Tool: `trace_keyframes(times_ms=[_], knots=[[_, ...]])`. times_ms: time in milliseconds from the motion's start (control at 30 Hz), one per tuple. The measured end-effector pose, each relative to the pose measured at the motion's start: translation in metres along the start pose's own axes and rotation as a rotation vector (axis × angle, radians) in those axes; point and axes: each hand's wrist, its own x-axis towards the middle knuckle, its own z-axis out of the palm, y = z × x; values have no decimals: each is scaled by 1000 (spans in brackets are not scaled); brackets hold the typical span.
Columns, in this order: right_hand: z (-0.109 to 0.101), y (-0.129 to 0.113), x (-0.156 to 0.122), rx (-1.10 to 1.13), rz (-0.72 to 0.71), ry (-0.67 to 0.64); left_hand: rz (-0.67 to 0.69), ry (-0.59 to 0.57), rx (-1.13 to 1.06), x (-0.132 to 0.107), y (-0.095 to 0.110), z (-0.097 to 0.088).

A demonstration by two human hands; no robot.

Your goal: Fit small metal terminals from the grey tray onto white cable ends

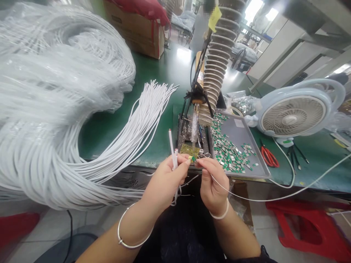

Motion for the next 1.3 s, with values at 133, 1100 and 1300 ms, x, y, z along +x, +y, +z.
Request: trace_keyframes(times_ms=[133, 1100, 1300], knots=[[0, -1, -3, 74, 106, 24, 101, -5, 176, -3, -2, -7], [-5, -10, -5, 342, 462, -47, 297, -165, 511, -17, -3, -7], [-5, -9, -6, 222, 382, -64, 162, -135, 432, -16, -4, -8]])
